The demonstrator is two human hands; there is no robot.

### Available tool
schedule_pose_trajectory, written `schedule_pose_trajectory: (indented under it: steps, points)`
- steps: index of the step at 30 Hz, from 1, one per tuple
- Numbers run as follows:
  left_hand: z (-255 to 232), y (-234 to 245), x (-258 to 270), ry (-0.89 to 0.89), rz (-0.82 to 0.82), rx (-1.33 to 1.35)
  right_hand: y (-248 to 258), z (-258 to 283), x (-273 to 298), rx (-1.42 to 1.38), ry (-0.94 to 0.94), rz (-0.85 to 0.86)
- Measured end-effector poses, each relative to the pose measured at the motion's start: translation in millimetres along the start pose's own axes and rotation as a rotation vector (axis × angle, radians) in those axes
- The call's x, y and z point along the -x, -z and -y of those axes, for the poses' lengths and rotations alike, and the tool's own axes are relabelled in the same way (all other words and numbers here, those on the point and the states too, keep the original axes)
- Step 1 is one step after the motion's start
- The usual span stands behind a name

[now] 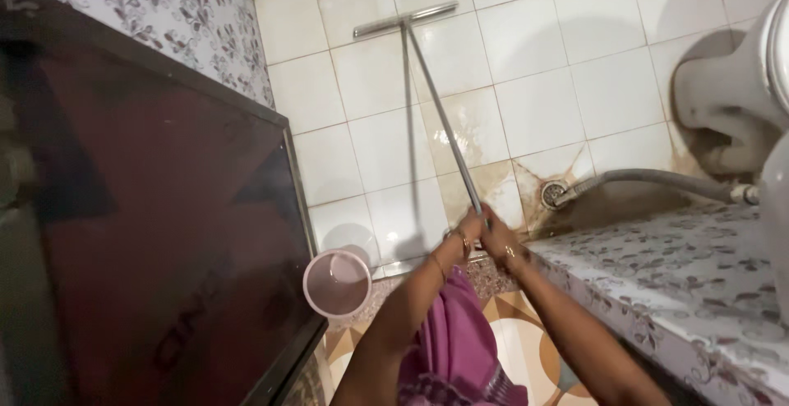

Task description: The person pushes a floor squeegee across wet tiles to move water toward a floor drain in a bathroom.

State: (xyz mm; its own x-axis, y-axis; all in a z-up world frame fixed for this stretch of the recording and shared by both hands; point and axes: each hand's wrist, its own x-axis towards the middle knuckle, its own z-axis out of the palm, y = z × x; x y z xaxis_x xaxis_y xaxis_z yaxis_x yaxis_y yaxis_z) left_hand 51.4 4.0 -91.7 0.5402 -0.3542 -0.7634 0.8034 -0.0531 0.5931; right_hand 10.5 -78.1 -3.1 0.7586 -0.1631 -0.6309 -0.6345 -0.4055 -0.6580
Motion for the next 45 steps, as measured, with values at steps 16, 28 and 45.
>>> schedule_pose_trajectory:
  steps: [16,28,45]
  points:
    - [139,-5,199,0.511,0.192,0.441,-53,-70,226,0.068,-0.137,0.060]
    - [-146,169,-6,-0.361,-0.325,0.492,-92,206,-113,0.126,0.238,0.130]
    - [43,86,64,-0.198,-0.290,0.450,-94,53,19,0.444,0.136,0.259]
